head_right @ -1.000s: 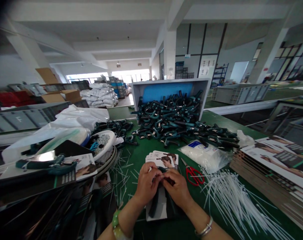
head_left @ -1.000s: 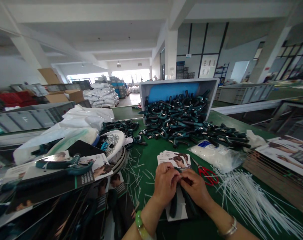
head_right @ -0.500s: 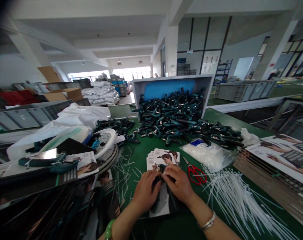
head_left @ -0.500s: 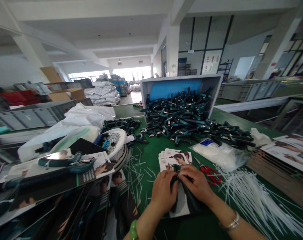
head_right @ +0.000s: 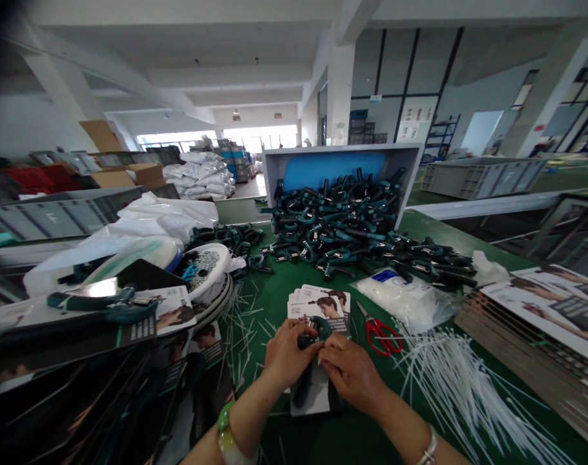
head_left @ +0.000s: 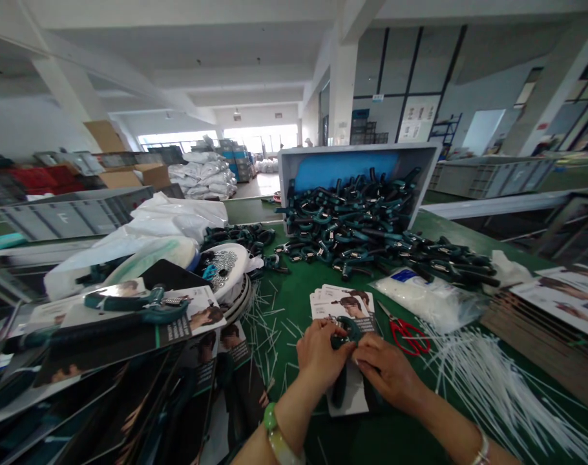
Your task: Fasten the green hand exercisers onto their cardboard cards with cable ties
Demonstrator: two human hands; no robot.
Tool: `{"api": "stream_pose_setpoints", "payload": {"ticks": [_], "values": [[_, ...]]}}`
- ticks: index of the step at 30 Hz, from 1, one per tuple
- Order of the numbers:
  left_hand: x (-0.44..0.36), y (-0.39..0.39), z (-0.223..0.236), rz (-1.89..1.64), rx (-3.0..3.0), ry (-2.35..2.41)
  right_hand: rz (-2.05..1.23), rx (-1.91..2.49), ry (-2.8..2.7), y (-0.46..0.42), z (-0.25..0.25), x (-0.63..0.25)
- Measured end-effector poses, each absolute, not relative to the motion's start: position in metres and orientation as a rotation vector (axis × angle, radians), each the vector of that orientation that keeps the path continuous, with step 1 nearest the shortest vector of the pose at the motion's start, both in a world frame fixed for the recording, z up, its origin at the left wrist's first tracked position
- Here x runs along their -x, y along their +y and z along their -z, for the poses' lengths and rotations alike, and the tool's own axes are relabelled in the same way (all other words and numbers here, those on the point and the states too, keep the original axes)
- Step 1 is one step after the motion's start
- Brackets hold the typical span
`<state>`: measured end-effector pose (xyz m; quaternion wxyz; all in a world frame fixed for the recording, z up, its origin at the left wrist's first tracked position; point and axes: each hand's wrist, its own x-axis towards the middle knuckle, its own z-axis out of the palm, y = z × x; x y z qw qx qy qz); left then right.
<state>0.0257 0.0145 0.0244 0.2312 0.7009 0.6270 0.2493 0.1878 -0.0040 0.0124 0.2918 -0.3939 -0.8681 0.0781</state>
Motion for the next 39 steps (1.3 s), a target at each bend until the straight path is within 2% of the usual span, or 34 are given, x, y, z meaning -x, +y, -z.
{"api": "stream_pose_setpoints", "payload": {"ticks": [3, 7, 12, 15, 18, 20, 29, 39], "values": [[-0.029, 0.018, -0.028, -0.659, -1.92, 1.724, -0.214, 0.998, -2.427, -0.002, -0.015, -0.189], [-0.029, 0.016, -0.029, -0.718, -1.968, 1.703, -0.166, 1.176, -2.567, -0.011, -0.029, -0.19], [-0.001, -0.005, -0.024, -1.24, -1.908, 1.762, -0.205, 1.246, -2.62, -0.032, -0.04, -0.191], [0.02, -0.025, -0.008, -1.472, -1.473, 1.767, -0.15, 1.262, -2.618, -0.038, -0.038, -0.189], [0.026, -0.041, 0.011, -1.41, -1.025, 1.475, -0.092, 1.243, -2.578, -0.039, -0.035, -0.183], [0.023, -0.047, 0.019, -1.349, -0.97, 1.3, -0.1, 1.226, -2.517, -0.039, -0.034, -0.177], [0.01, -0.037, 0.016, -1.336, -1.667, 1.383, -0.325, 1.279, -2.142, -0.036, -0.027, -0.149], [0.003, -0.035, 0.0, -1.149, -1.903, 1.461, -0.338, 1.205, -2.007, -0.035, -0.019, -0.149]]}}
